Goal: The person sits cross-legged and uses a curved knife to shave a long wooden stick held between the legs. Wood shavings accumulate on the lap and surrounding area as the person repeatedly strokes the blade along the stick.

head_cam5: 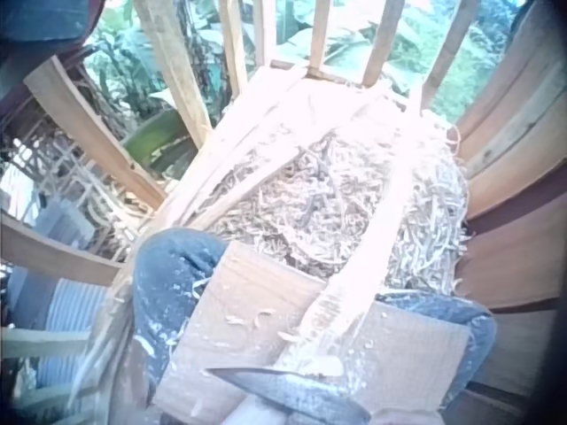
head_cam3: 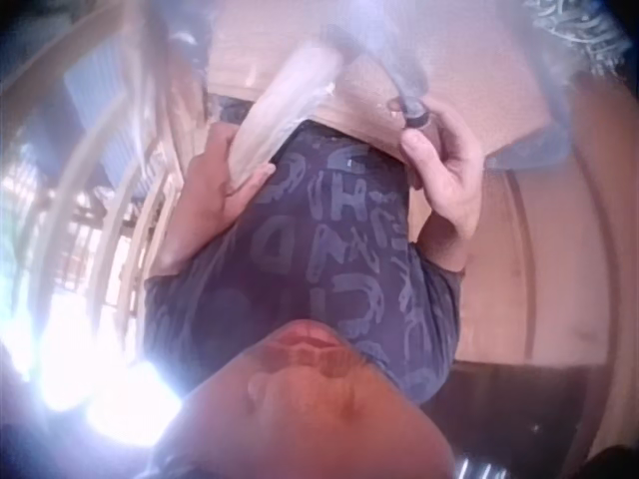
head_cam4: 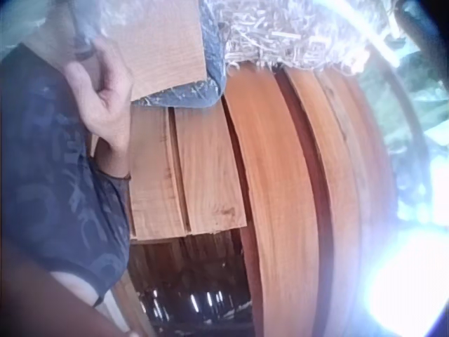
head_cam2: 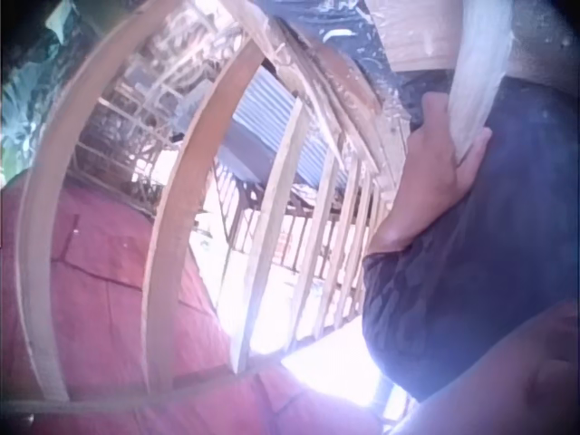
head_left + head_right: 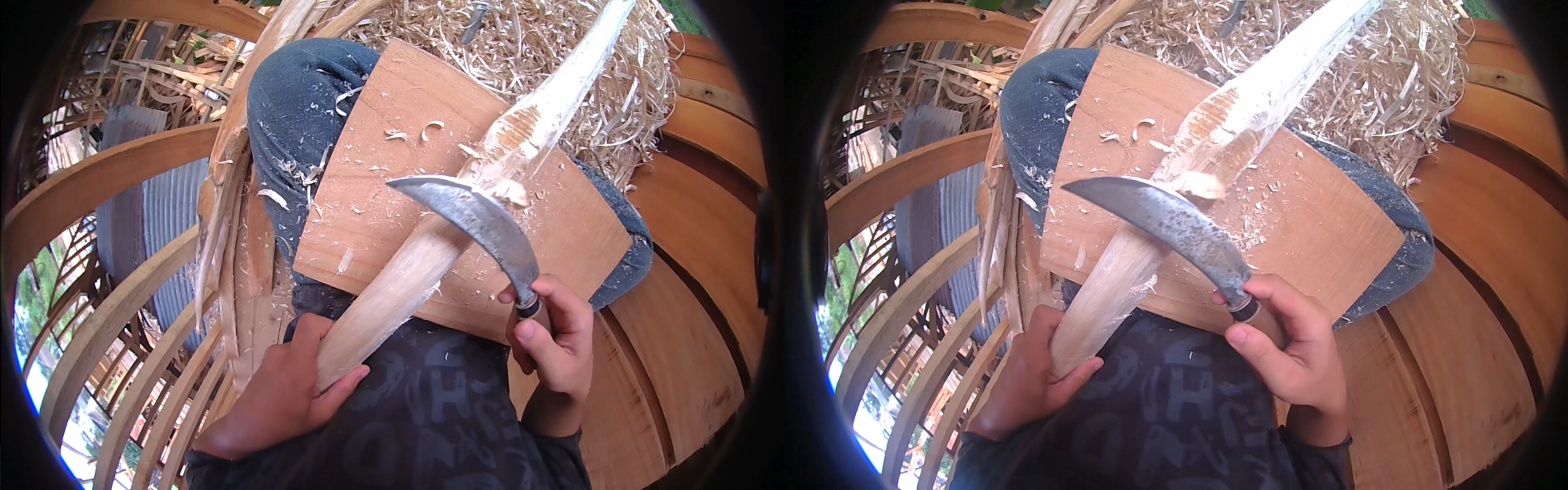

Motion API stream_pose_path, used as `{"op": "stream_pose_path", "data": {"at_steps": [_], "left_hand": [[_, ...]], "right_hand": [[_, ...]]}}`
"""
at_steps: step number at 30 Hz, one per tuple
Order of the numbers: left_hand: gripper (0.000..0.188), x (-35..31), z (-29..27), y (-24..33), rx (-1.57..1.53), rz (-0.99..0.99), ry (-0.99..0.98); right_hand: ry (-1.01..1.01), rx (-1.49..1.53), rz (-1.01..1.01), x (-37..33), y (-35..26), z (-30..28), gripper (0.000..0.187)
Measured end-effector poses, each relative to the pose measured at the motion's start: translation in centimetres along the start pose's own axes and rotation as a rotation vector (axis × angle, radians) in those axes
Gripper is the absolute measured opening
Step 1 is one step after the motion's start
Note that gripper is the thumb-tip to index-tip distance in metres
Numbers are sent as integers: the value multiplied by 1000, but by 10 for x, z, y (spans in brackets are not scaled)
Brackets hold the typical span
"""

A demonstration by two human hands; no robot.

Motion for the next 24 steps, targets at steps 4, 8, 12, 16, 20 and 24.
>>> {"op": "stream_pose_path", "data": {"at_steps": [4,8,12,16,20,24], "left_hand": [[43,-2,-1,3,21,49,26],[42,-2,-1,6,30,55,40],[42,0,0,9,38,1,41],[40,4,5,22,109,40,97],[39,-1,2,41,98,-87,-24],[41,-3,-2,42,3,66,-79]], "right_hand": [[282,96,73,8,7,-23,25],[581,298,-164,11,-5,-73,23],[383,166,-207,7,10,-42,31],[411,84,-124,10,20,-24,25],[341,34,-96,8,18,-23,16],[150,-54,-12,-1,12,-20,16]]}}
Point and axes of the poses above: each hand's wrist, its own x-axis towards the middle knuckle, its own z-axis out of the palm, y = z × x, the point moved 5 cm from there along x, towards the middle knuckle, and after that the axes turned 10 degrees about -x, right-handed, at the moved point
